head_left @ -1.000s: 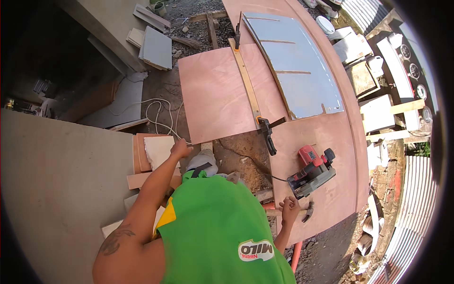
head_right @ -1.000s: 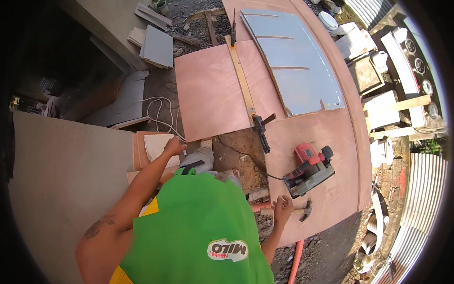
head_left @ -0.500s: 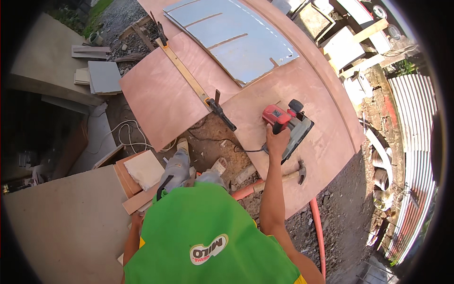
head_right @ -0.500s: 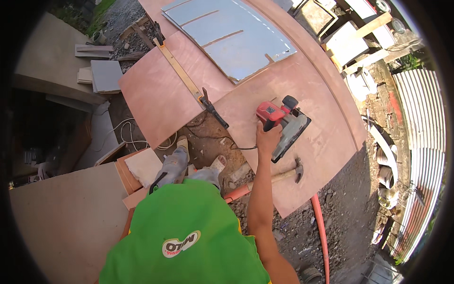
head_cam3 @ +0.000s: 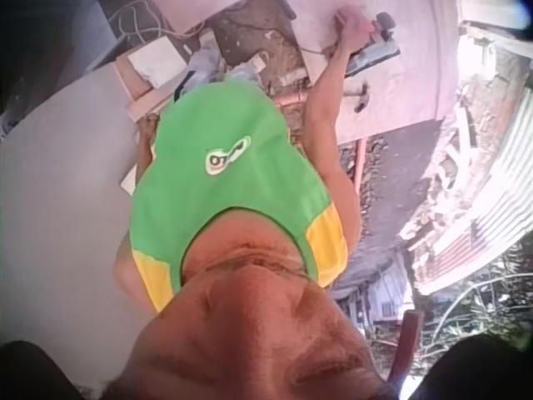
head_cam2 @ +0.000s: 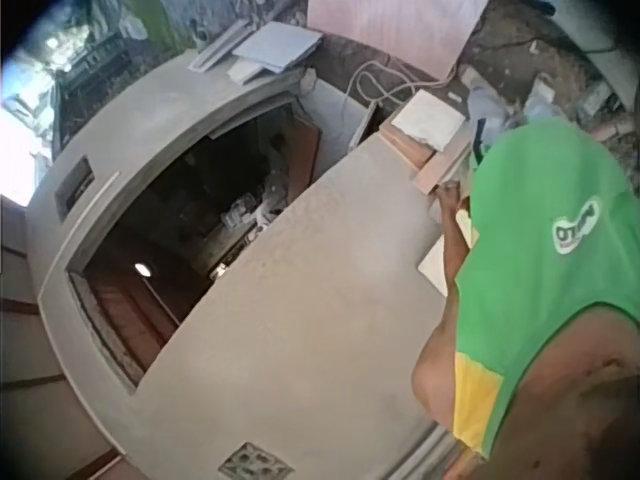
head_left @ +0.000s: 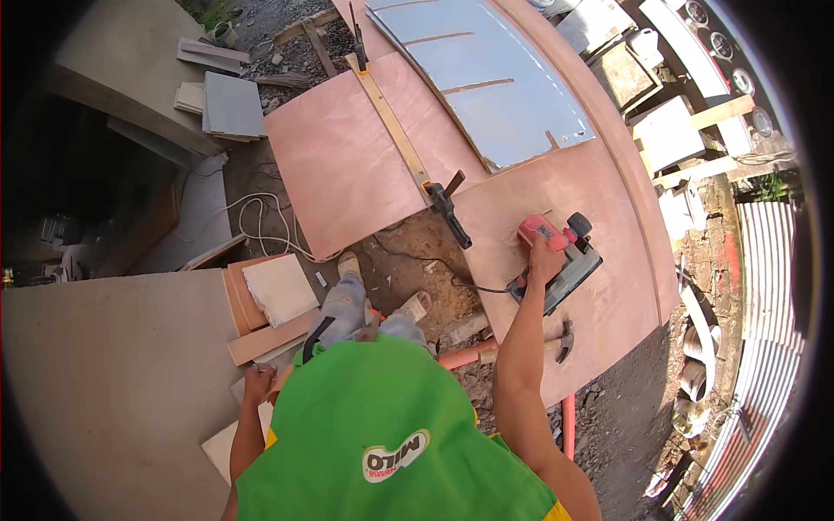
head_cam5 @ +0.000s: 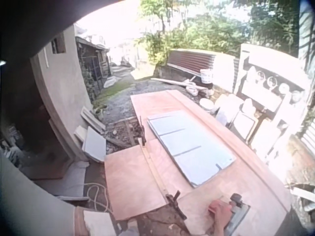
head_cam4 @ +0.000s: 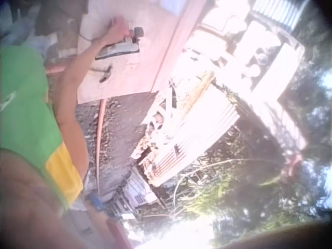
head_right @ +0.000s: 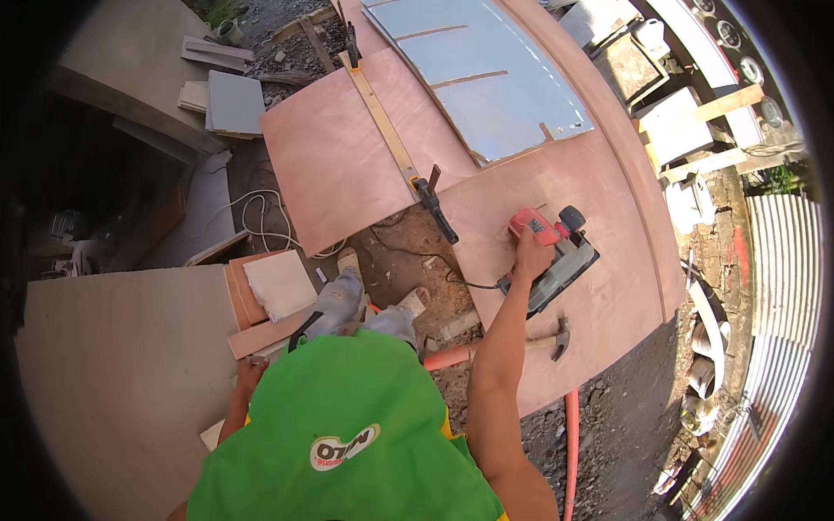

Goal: The person clamps a guide to a piece of plywood, uses a circular saw to cut the board along the guide, and then measures the cut piece using a tape measure and marks it with a pencil.

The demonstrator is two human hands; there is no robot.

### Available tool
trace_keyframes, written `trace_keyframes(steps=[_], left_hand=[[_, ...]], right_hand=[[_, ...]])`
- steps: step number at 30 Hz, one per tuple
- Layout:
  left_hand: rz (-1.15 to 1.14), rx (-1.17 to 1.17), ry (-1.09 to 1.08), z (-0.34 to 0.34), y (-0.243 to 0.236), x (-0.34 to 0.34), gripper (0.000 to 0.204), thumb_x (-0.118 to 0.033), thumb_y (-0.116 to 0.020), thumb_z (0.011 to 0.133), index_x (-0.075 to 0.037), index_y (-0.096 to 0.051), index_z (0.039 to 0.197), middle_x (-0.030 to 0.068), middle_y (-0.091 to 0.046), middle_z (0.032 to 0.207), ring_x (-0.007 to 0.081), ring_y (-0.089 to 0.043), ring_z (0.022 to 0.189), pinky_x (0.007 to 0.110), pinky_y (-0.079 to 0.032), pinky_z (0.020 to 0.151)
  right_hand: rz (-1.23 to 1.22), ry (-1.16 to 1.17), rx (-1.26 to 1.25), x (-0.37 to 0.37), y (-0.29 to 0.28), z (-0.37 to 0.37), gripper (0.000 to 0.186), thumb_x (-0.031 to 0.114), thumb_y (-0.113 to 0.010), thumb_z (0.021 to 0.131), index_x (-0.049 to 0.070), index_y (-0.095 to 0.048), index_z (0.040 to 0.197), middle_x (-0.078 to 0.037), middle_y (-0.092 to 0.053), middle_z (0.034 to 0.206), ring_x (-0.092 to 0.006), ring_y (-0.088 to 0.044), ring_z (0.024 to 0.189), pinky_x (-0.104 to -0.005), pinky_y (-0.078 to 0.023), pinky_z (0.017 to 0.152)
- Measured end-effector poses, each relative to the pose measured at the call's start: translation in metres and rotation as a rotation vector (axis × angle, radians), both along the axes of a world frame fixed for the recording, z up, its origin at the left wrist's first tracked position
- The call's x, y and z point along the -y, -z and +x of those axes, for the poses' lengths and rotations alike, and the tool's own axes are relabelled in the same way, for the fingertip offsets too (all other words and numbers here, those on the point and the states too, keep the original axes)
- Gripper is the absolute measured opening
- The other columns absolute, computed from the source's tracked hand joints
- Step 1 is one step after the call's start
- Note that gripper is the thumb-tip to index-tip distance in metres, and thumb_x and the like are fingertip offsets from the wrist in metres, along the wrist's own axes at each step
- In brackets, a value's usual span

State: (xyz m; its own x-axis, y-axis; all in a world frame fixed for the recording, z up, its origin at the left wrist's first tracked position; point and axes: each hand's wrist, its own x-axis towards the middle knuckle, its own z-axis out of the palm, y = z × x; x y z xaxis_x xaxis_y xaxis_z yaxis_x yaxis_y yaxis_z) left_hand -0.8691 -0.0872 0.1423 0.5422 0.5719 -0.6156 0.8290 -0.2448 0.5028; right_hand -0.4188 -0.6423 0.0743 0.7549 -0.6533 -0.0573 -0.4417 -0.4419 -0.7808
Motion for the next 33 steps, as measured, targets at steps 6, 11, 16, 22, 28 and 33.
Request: trace_keyframes(steps=[6, 11, 16, 22, 28, 33], left_hand=[[0.014, -0.067, 0.044, -0.020, 0.040, -0.002, 0.025, -0.022, -0.072, 0.078, 0.002, -0.069, 0.083, 0.0149, -0.071, 0.080, 0.0222, -0.068, 0.071, 0.035, -0.053, 0.067], [0.005, -0.038, 0.095, -0.010, 0.048, 0.014, 0.032, -0.027, -0.073, 0.079, 0.004, -0.066, 0.082, 0.0159, -0.069, 0.074, 0.0238, -0.068, 0.062, 0.036, -0.053, 0.061], [-0.103, -0.142, -0.029, -0.025, 0.062, 0.006, 0.034, -0.030, -0.073, 0.080, 0.003, -0.065, 0.077, 0.0151, -0.065, 0.064, 0.0204, -0.065, 0.052, 0.036, -0.052, 0.054], [0.005, -0.186, 0.232, 0.028, 0.095, -0.009, 0.037, -0.032, -0.073, 0.081, 0.003, -0.065, 0.075, 0.0170, -0.067, 0.068, 0.0247, -0.068, 0.062, 0.038, -0.054, 0.062], [0.146, 0.170, 0.390, 0.157, 0.100, -0.006, 0.054, -0.040, -0.070, 0.085, 0.010, -0.064, 0.106, 0.0224, -0.069, 0.083, 0.0333, -0.070, 0.078, 0.040, -0.055, 0.071], [0.287, 0.210, 0.321, 0.273, 0.110, -0.002, 0.073, -0.051, -0.066, 0.086, 0.011, -0.055, 0.123, 0.0303, -0.064, 0.111, 0.0395, -0.063, 0.106, 0.043, -0.049, 0.090]], right_hand=[[0.011, -0.117, 0.166, 0.041, 0.043, 0.004, 0.023, 0.015, -0.065, 0.077, -0.005, -0.066, 0.089, -0.019, -0.071, 0.083, -0.0320, -0.070, 0.081, -0.0393, -0.052, 0.073], [0.061, -0.119, 0.058, 0.067, -0.002, -0.007, 0.016, 0.013, -0.059, 0.084, -0.003, -0.065, 0.086, -0.010, -0.063, 0.068, -0.0198, -0.062, 0.059, -0.0340, -0.049, 0.054], [0.467, -0.146, -0.012, 0.039, -0.090, -0.071, 0.013, 0.014, -0.058, 0.090, 0.002, -0.062, 0.088, -0.003, -0.058, 0.065, -0.0107, -0.055, 0.050, -0.0276, -0.050, 0.045], [0.466, -0.380, -0.162, -0.022, -0.203, -0.172, 0.019, 0.008, -0.060, 0.085, -0.004, -0.062, 0.099, -0.005, -0.063, 0.076, -0.0104, -0.059, 0.059, -0.0243, -0.047, 0.054], [0.564, -0.727, -0.322, -0.064, -0.200, -0.213, 0.011, 0.004, -0.062, 0.079, 0.000, -0.060, 0.089, -0.001, -0.061, 0.077, -0.0095, -0.057, 0.068, -0.0241, -0.046, 0.063], [0.555, -0.889, -0.310, -0.109, -0.160, -0.207, 0.021, 0.007, -0.065, 0.079, 0.000, -0.062, 0.098, -0.006, -0.064, 0.082, -0.0144, -0.059, 0.074, -0.0296, -0.049, 0.070]])
